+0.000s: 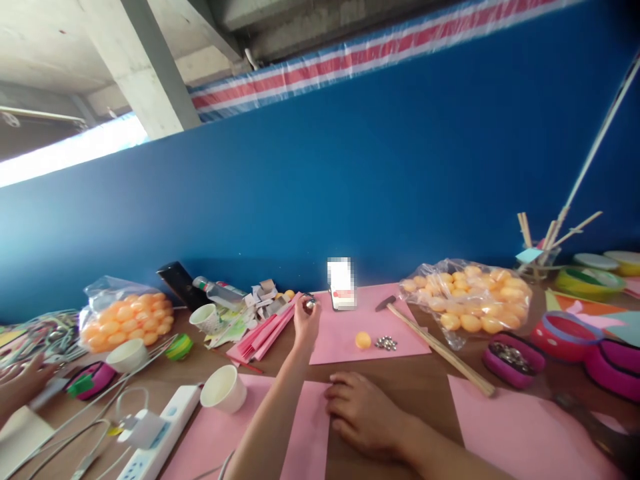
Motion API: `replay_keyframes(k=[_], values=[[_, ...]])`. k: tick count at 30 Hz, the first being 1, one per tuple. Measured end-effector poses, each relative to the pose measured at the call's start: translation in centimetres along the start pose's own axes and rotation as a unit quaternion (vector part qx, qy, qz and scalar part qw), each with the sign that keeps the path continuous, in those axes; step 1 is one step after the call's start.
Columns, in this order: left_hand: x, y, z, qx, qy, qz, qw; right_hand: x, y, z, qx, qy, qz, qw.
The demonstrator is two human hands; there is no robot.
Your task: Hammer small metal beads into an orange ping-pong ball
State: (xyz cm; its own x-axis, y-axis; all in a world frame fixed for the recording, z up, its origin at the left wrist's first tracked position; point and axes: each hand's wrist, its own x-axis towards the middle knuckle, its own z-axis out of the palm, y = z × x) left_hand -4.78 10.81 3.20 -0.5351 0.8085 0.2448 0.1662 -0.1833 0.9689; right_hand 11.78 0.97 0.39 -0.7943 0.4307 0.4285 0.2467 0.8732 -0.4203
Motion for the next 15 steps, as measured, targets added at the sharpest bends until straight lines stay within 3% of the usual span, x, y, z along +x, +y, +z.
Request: replay_keyframes(k=[4,6,9,11,15], values=[[-4.3,1.1,0.4,-0.122,-0.078,-0.069,0.987,0.1,-0.2,-1.0,0.052,0.097,0.044,0.993],[-6.2,1.4,0.5,-0.290,-0.113,-0.203,0.929,0.0,-0.2,-1.3,0.068,0.156,0.073,0.983],[-8.0,1.4,0.8,-0.399,-0.126,-0.284,0.863,-0.3,0.1,-1.1,0.067,0.229,0.080,0.968],[-8.7,1.2,0.8,-0.413,-0.137,-0.297,0.850,-0.4,0.4,-0.8,0.055,0.263,0.084,0.960],[-9.4,0.7,0.8,-0.407,-0.164,-0.272,0.857,-0.2,0.8,-0.4,0.034,0.294,0.117,0.948]])
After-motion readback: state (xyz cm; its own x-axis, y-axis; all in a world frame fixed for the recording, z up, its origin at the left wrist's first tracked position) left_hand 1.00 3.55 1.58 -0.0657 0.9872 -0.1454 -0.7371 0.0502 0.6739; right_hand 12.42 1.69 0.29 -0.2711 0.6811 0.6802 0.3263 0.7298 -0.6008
